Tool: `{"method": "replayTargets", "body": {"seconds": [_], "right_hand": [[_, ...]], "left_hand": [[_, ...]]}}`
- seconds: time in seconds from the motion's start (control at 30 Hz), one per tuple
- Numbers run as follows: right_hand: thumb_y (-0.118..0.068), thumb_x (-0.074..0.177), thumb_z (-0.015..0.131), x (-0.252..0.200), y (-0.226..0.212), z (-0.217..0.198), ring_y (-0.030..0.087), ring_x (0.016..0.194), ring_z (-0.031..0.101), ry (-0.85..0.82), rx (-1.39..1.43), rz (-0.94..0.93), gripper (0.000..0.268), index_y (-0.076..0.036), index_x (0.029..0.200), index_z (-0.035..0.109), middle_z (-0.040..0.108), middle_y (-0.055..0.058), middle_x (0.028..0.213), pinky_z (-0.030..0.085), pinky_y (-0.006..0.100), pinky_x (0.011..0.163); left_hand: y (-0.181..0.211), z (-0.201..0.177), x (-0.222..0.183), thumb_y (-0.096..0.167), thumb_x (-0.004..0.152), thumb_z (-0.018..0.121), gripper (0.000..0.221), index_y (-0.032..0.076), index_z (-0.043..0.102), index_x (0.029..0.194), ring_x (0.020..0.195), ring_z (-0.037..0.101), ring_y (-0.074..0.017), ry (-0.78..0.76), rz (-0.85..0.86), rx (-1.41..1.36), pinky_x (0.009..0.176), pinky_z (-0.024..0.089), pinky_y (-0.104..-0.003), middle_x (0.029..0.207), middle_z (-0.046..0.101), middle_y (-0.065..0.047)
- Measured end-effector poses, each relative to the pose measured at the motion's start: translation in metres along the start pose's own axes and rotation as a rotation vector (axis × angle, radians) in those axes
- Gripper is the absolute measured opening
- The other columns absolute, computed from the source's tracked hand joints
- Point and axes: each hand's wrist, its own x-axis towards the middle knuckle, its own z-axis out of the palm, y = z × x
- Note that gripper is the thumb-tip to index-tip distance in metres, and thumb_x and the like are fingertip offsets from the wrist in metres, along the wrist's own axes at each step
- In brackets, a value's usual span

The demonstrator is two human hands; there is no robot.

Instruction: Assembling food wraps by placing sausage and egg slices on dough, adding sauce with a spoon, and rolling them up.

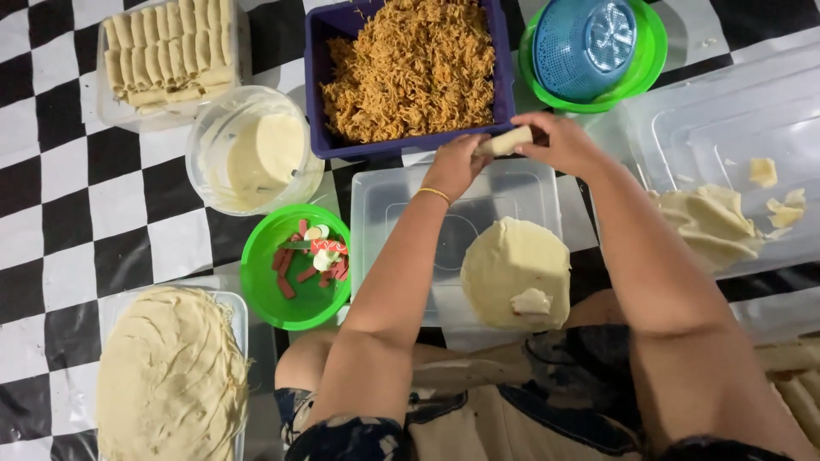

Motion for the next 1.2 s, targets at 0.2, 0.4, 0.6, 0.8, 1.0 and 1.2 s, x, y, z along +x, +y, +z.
{"method": "replayTargets", "body": {"seconds": [0.2,0.4,0.6,0.8,1.0,1.2], "right_hand": [[-0.027,0.092,0.083,-0.051,-0.094,-0.015,0.011,0.085,0.064,0.092,0.212,-0.109,0.037,-0.014,0.125,0.071,0.069,0.001,0.092,0.056,0.029,0.080],[-0.030,0.085,0.088,-0.134,-0.175,0.012,0.021,0.075,0.063,0.121,0.088,-0.365,0.030,-0.008,0.104,0.077,0.070,0.008,0.089,0.053,0.034,0.077],[-0.090,0.088,0.026,-0.214,-0.211,0.058,0.043,0.130,0.046,0.594,-0.691,-0.767,0.102,-0.019,0.153,0.057,0.051,0.024,0.144,0.030,0.054,0.109],[-0.087,0.094,0.016,-0.240,-0.232,0.070,0.051,0.141,0.039,0.747,-0.851,-0.731,0.101,-0.014,0.154,0.052,0.044,0.031,0.156,0.028,0.063,0.108],[-0.083,0.096,0.029,-0.254,-0.230,0.078,0.050,0.146,0.029,0.656,-0.665,-0.664,0.097,-0.016,0.166,0.031,0.028,0.028,0.165,0.023,0.062,0.112],[-0.023,0.096,0.075,-0.292,-0.193,0.066,0.035,0.117,0.067,0.341,0.346,-0.094,0.053,-0.008,0.144,0.061,0.067,0.017,0.132,0.055,0.047,0.094]], "left_hand": [[0.089,-0.097,-0.077,0.051,0.099,0.064,0.053,0.020,0.061,0.142,0.121,0.066,-0.0346,-0.194,-0.048,-1.018,0.106,0.048,-0.053,0.127,0.071,-0.016],[0.143,-0.084,-0.157,0.084,0.102,0.033,0.100,0.003,0.030,0.161,0.133,0.056,-0.0376,-0.348,0.033,-1.964,0.113,0.046,-0.049,0.146,0.053,-0.023],[0.187,-0.108,-0.222,0.091,0.097,0.027,0.099,0.008,0.056,0.144,0.126,0.062,-0.0395,-0.063,-0.110,-2.244,0.113,0.045,-0.057,0.136,0.066,-0.015],[0.218,-0.120,-0.253,0.096,0.093,0.017,0.105,0.012,0.057,0.141,0.126,0.060,-0.0360,0.013,-0.149,-2.185,0.111,0.048,-0.050,0.133,0.064,-0.013],[0.247,-0.152,-0.272,0.093,0.094,0.006,0.112,0.006,0.045,0.154,0.141,0.046,-0.0390,-0.003,-0.156,-2.141,0.118,0.040,-0.049,0.151,0.049,-0.017],[0.281,-0.161,-0.274,0.085,0.088,-0.012,0.113,0.007,0.014,0.166,0.155,0.008,-0.0439,-0.106,-0.176,-1.762,0.125,0.005,-0.059,0.170,0.014,-0.018]]}}
